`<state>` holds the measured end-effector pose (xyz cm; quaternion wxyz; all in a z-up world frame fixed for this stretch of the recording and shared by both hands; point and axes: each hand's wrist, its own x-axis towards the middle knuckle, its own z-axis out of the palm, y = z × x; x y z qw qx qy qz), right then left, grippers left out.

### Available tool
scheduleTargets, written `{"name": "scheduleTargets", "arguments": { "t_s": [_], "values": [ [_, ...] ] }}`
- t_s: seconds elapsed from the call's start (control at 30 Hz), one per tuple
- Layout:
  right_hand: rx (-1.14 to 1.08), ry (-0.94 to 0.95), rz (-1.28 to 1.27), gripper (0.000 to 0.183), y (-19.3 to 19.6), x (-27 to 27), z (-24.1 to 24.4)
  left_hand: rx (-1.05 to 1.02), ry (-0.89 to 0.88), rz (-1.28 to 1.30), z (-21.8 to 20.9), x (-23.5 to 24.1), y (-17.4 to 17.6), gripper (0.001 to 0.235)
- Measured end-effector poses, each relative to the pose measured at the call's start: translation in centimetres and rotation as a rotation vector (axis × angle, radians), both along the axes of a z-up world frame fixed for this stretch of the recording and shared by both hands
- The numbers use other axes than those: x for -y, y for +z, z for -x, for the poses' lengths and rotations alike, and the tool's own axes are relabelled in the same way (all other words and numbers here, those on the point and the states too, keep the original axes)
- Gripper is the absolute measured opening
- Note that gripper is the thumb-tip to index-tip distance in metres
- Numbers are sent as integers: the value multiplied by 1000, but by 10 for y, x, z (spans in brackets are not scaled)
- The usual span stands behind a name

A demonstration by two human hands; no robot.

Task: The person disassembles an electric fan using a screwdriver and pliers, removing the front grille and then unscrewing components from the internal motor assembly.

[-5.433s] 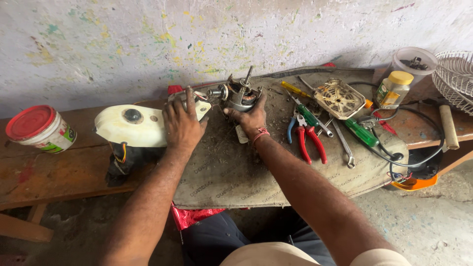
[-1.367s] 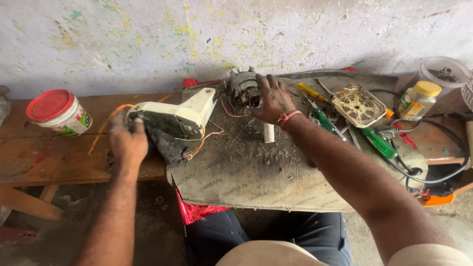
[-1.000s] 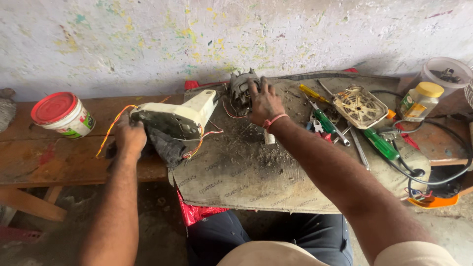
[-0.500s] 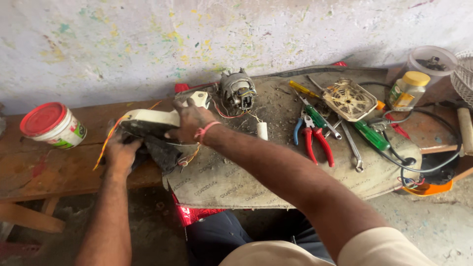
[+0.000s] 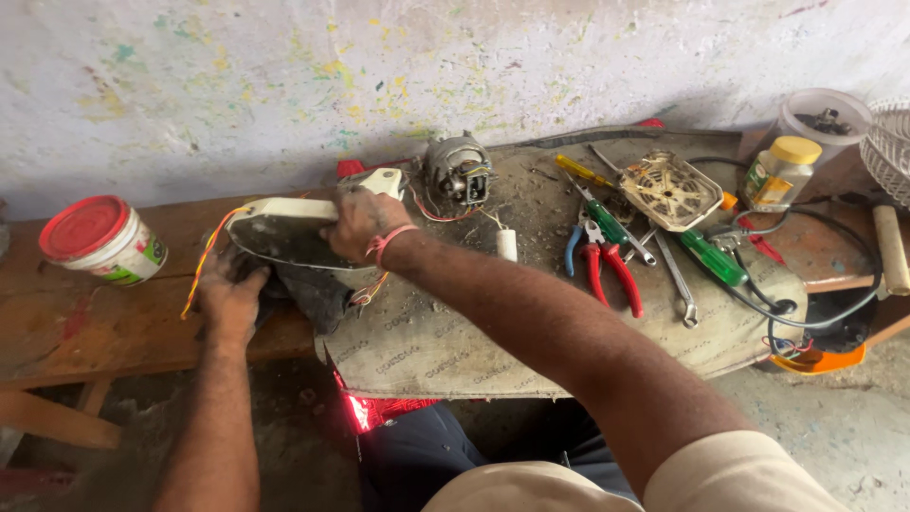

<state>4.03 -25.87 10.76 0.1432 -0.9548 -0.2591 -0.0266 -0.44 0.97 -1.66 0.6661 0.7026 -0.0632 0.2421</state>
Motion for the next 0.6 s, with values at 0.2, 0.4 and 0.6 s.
{"name": "scheduleTargets", "arguments": {
  "t_s": [0.2, 0.4, 0.6],
  "values": [
    [164, 21, 18, 62, 16, 24, -14, -355, 455, -838, 2, 7, 20, 77],
    [-255, -43, -400, 48, 85, 73, -19, 47, 549, -835, 11, 26, 56, 94],
    [-406, -100, -728, 44, 109, 143, -56, 239, 598, -1006, 25, 56, 93, 68]
  ]
}}
